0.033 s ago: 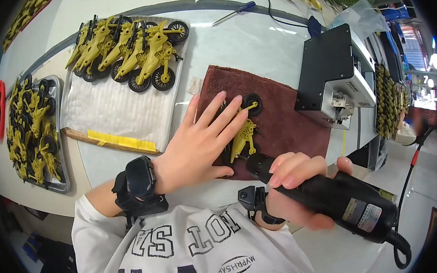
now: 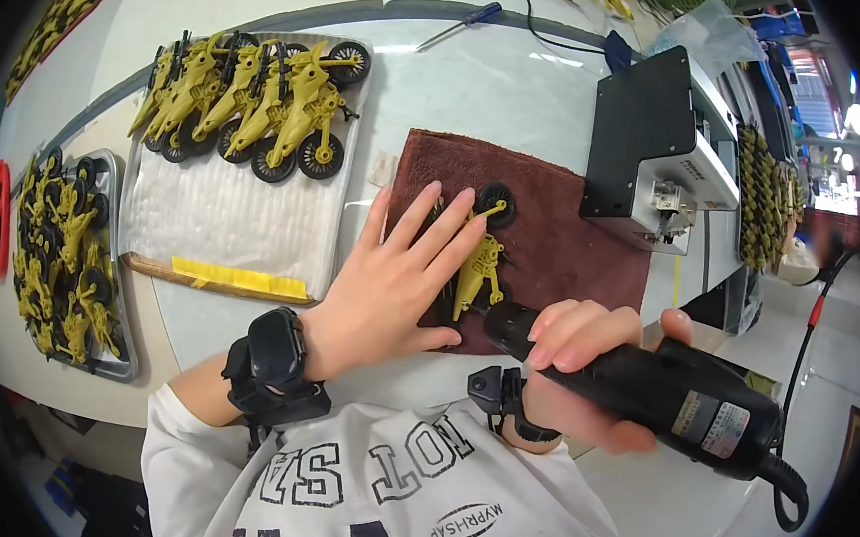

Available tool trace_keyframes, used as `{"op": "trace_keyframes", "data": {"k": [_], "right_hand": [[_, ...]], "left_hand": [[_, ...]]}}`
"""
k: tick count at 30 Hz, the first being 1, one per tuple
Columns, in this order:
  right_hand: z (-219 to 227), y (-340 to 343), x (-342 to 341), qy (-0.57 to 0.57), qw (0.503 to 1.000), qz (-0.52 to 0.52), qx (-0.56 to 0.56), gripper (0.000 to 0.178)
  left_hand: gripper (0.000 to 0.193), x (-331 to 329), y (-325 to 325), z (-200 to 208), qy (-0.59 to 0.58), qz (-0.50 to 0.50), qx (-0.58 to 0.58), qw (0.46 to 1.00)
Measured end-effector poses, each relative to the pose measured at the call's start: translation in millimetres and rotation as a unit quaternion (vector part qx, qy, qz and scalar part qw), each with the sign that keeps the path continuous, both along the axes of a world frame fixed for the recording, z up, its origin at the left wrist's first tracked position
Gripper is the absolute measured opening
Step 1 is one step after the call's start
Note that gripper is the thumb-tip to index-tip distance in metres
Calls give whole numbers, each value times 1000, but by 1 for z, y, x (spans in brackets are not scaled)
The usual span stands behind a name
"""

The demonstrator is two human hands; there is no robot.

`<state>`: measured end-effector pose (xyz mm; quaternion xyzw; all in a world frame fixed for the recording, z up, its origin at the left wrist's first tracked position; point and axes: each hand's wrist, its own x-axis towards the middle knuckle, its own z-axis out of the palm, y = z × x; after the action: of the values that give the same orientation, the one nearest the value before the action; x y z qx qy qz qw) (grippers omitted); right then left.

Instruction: The recorder uses an electric screwdriver to attach wheels or components to yellow toy motorcycle models at a workstation.

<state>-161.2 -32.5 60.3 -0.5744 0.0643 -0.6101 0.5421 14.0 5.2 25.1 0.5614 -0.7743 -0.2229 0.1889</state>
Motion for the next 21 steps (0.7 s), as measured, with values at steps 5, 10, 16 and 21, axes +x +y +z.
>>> {"op": "trace_keyframes", "data": {"k": [5,10,16,21], "right_hand": [[2,-1,1,16,1000,-1,5,91],[0,0,5,21,1000,0,-9,94],[4,-2,-4,95,992,75,-39,98],[2,-8,-6,113,988,95,-37,96]], "left_hand": [[101,0,2,-5,7,3,-4,1000],[96,-1,1,-12,32,11,-14,999],[90,0,-1,-20,90,38,-23,995],[89,0,-2,-22,88,37,-37,995]]}}
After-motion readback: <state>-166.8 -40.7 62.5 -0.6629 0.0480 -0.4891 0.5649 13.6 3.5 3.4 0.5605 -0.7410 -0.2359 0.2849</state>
